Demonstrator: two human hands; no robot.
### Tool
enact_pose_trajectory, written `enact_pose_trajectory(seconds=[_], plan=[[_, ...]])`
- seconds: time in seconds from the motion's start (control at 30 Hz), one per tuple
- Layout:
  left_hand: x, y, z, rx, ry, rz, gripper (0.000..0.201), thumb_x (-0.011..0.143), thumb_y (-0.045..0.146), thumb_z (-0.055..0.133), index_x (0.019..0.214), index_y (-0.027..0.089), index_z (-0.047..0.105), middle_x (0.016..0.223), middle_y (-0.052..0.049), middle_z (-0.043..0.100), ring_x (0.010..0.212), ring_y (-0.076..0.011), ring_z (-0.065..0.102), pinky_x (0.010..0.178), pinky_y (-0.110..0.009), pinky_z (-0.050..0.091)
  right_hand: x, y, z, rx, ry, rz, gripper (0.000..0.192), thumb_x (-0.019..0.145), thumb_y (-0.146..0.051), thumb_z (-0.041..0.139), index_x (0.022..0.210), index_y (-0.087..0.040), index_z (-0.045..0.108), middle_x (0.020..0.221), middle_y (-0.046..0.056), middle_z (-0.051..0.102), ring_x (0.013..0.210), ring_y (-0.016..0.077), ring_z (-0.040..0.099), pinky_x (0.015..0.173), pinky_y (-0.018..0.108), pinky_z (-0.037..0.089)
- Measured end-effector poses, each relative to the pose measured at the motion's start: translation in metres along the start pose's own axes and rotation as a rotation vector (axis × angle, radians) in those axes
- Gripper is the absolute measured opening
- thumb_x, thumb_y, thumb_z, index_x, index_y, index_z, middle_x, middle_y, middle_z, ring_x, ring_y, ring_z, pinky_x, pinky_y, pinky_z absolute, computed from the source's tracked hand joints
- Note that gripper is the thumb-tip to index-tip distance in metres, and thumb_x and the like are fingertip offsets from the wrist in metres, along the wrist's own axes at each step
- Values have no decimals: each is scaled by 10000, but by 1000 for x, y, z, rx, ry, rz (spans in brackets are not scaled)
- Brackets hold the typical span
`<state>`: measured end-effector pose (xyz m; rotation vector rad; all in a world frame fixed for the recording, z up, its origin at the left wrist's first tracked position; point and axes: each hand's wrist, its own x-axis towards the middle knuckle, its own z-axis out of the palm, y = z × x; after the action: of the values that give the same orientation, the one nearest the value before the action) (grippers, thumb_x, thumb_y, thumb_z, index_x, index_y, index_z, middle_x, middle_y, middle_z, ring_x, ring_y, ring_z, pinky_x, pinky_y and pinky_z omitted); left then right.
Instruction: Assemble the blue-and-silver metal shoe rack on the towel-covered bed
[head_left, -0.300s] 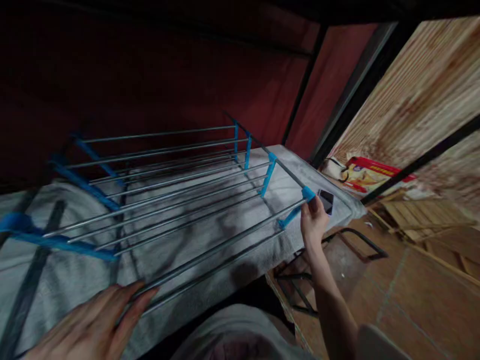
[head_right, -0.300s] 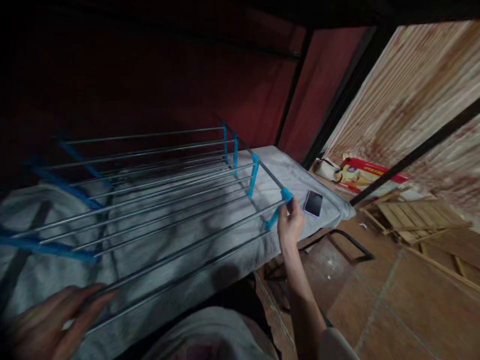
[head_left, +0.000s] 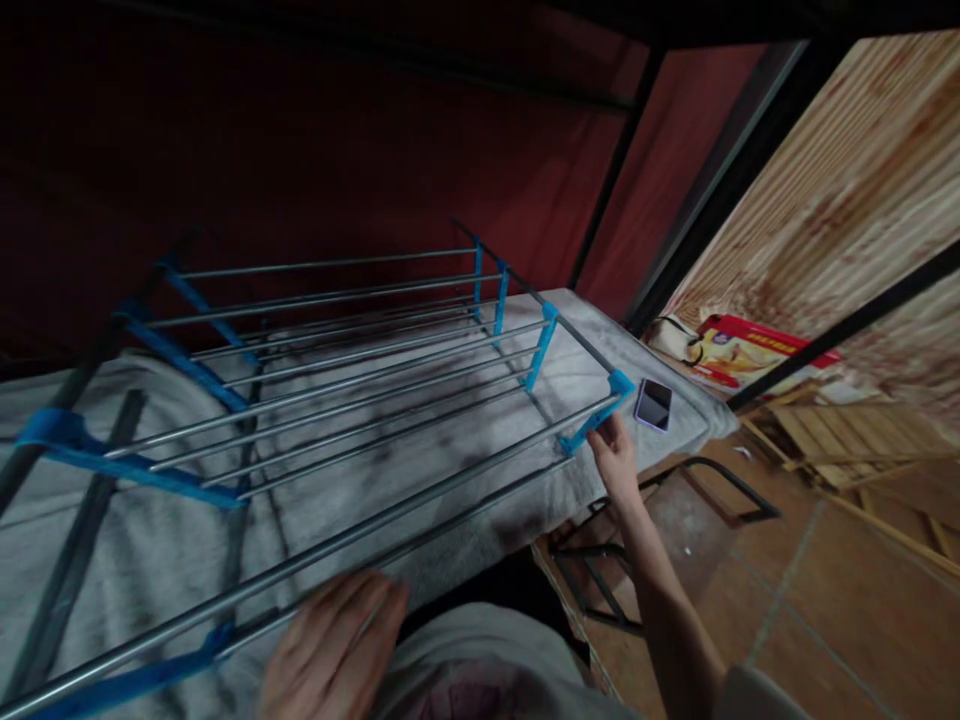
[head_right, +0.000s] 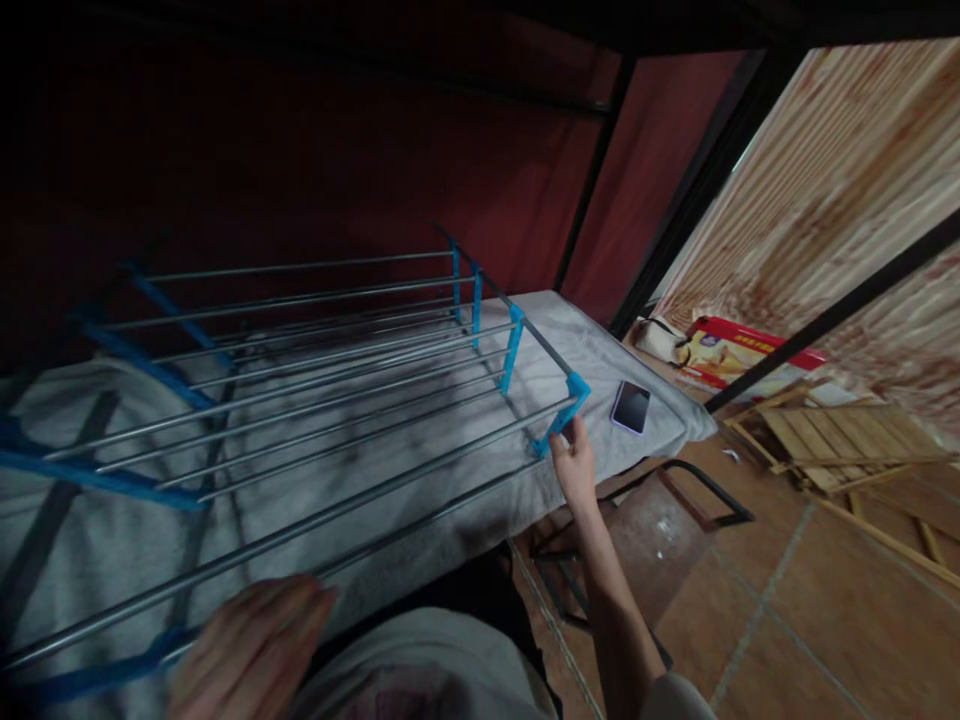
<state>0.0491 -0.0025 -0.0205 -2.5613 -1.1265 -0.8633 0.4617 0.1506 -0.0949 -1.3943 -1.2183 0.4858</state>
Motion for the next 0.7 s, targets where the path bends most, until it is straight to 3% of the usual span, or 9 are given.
enact_pose_trajectory(seconds=[0.1, 0.2, 0.37, 0.5, 0.7], plan=[[15, 10, 57, -154, -154, -200, 263, 962, 206, 504, 1186, 241, 638, 1117, -48, 697, 1018, -191, 654, 897, -329, 539, -19, 30, 3, -96, -121, 82, 364, 782, -275, 532, 1125, -190, 620, 1080, 97, 708, 1028, 238, 656, 961, 427, 503], [43, 12, 117, -263, -304, -310, 245, 993, 239, 458, 1164, 228, 633, 1126, -52, 677, 1042, -190, 637, 923, -344, 532, -33, 50, 5, -193, -189, 119, 378, 777, -253, 463, 1116, -182, 616, 1051, 90, 709, 1009, 229, 651, 951, 419, 493], [112, 31, 190, -356, -559, -184, 260, 952, 258, 546, 1201, 194, 582, 1202, -86, 625, 1132, -225, 578, 993, -368, 476, -34, 58, 2, -267, -260, 151, 394, 830, -343, 477, 1156, -164, 608, 1028, 95, 710, 953, 230, 647, 898, 398, 495], [149, 49, 226, -318, -643, -136, 164, 945, 200, 522, 1083, 164, 604, 1140, -111, 623, 1098, -248, 584, 928, -367, 495, -23, 57, -1, -299, -323, 159, 407, 880, -479, 487, 1093, -166, 633, 939, 91, 715, 880, 230, 641, 810, 356, 496], [149, 57, 243, -378, -658, -189, 363, 940, 43, 327, 1217, 141, 540, 1168, -127, 645, 1035, -226, 639, 900, -351, 506, -15, 58, -8, -436, -402, 78, 337, 923, -466, 431, 977, -194, 621, 832, 73, 701, 783, 223, 644, 700, 309, 451]])
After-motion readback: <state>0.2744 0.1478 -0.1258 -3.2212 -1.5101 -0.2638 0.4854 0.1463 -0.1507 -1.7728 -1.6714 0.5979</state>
